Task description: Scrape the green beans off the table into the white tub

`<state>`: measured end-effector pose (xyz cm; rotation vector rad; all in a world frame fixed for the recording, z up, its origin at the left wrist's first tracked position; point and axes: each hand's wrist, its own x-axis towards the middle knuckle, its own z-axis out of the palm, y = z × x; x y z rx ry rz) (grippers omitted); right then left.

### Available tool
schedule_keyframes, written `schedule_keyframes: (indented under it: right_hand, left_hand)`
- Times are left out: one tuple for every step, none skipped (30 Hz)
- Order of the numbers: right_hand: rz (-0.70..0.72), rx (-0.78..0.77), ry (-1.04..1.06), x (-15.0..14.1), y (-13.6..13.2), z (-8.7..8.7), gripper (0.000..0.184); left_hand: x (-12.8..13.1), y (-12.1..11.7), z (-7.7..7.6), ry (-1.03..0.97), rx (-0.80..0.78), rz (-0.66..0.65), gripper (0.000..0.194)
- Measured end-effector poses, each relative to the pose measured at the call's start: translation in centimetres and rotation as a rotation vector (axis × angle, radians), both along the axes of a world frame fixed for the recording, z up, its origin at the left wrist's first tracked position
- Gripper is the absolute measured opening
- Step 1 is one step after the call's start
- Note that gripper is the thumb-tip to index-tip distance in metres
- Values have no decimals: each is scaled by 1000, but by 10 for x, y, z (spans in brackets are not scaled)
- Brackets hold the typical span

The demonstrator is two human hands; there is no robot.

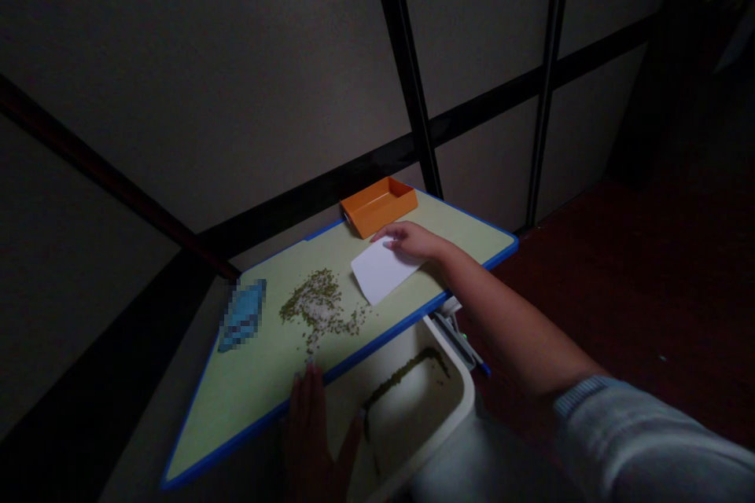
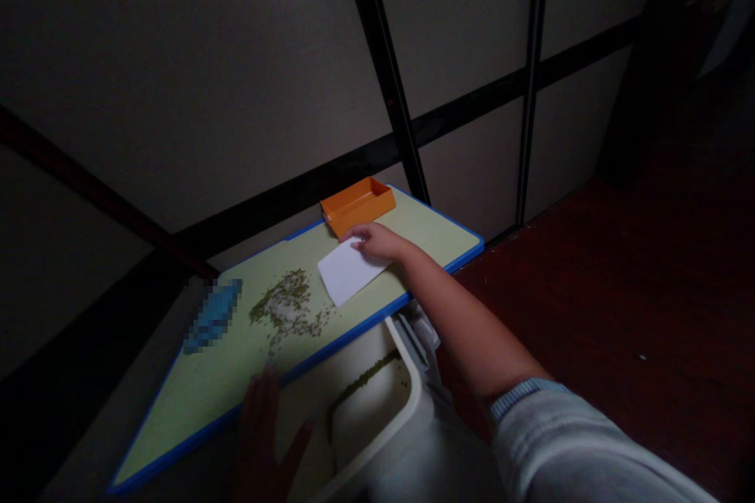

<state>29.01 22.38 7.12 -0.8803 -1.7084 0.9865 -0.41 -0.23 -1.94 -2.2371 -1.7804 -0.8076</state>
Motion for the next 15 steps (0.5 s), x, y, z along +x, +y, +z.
schedule_keyframes:
  right_hand:
    - [-12,3,14,0,0,1,31]
    - [-24,7,31,0,0,1,31]
    - [-36,13,48,0,-1,2,31]
    - [-44,18,61,0,-2,4,31]
    - [-46,19,69,0,-3,5,31]
    - [-41,15,70,0,-4,6,31]
    - [-30,7,65,0,-5,6,31]
    - [-16,-2,55,-1,-6,7,30]
    - [-2,-11,45,-1,-6,7,30]
    - [10,-19,38,-2,-7,7,30]
    - [18,-24,34,-2,-7,7,30]
    - [24,-25,32,-3,-7,7,31]
    - [28,-22,32,-3,-7,6,31]
    - [30,-16,33,-3,-7,6,31]
    - [32,-9,33,-3,-7,6,31]
  left_hand:
    - [0,0,-1,0,3,8,69]
    - [0,1,-1,-2,5,17,69]
    - [-1,1,-1,-5,6,22,69]
    - [-1,2,-2,-5,7,18,70]
    - [-2,2,-2,2,10,2,72]
    - [-3,2,-2,10,15,-14,73]
    - [-4,2,-2,15,18,-26,74]
    - [-5,2,-2,15,18,-30,74]
    - [-5,2,-2,12,15,-26,73]
    - [-5,2,-2,8,12,-23,73]
    - [-5,2,-2,5,9,-21,72]
    - [-4,1,-2,7,6,-21,72]
    - [-3,1,-1,11,5,-22,72]
    - [-1,0,0,16,5,-16,72]
    - [0,0,1,16,3,-2,71]
